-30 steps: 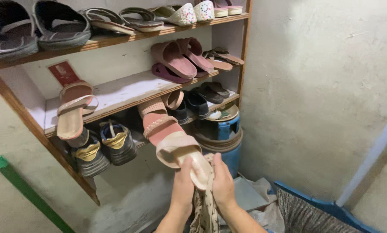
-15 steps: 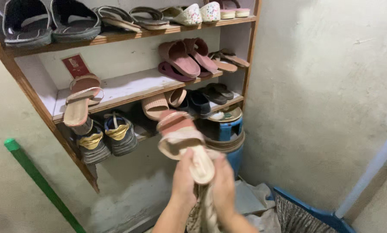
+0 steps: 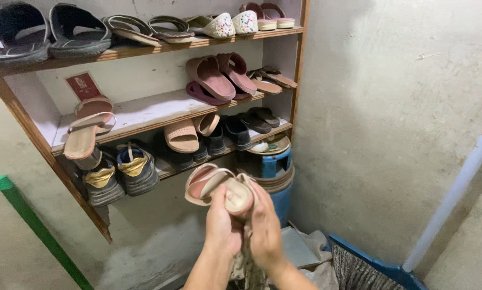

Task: The person wipes various pairs of shoes and sandals with a cloth while they are on or taken from a multi-tier wooden shoe rack.

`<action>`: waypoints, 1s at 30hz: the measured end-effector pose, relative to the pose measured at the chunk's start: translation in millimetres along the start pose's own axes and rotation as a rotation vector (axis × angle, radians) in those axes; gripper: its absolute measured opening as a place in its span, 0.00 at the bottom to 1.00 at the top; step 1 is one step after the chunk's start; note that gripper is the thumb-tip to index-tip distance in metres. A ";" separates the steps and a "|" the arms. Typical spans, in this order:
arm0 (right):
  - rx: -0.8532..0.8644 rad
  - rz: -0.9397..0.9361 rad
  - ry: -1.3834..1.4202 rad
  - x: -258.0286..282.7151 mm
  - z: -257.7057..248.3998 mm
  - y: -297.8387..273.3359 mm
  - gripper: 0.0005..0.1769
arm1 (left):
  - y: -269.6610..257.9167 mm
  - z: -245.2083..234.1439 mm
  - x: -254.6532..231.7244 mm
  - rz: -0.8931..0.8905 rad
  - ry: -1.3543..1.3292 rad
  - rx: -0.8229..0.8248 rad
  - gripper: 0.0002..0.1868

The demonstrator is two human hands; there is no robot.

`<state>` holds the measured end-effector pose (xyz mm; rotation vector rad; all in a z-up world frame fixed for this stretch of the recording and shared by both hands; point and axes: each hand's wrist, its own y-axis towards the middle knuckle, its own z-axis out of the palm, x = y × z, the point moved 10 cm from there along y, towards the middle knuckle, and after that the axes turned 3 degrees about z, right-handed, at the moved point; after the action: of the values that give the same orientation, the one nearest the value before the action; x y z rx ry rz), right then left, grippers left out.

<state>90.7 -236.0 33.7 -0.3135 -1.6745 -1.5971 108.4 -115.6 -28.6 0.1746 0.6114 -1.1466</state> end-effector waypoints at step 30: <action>0.004 -0.194 -0.120 37.6 -28.0 15.7 0.23 | -28.3 39.4 5.5 -0.147 0.011 0.089 0.24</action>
<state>86.3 -271.5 67.7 -0.2556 -1.8458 -1.7459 99.0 -148.9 5.8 0.2151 0.5902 -1.3166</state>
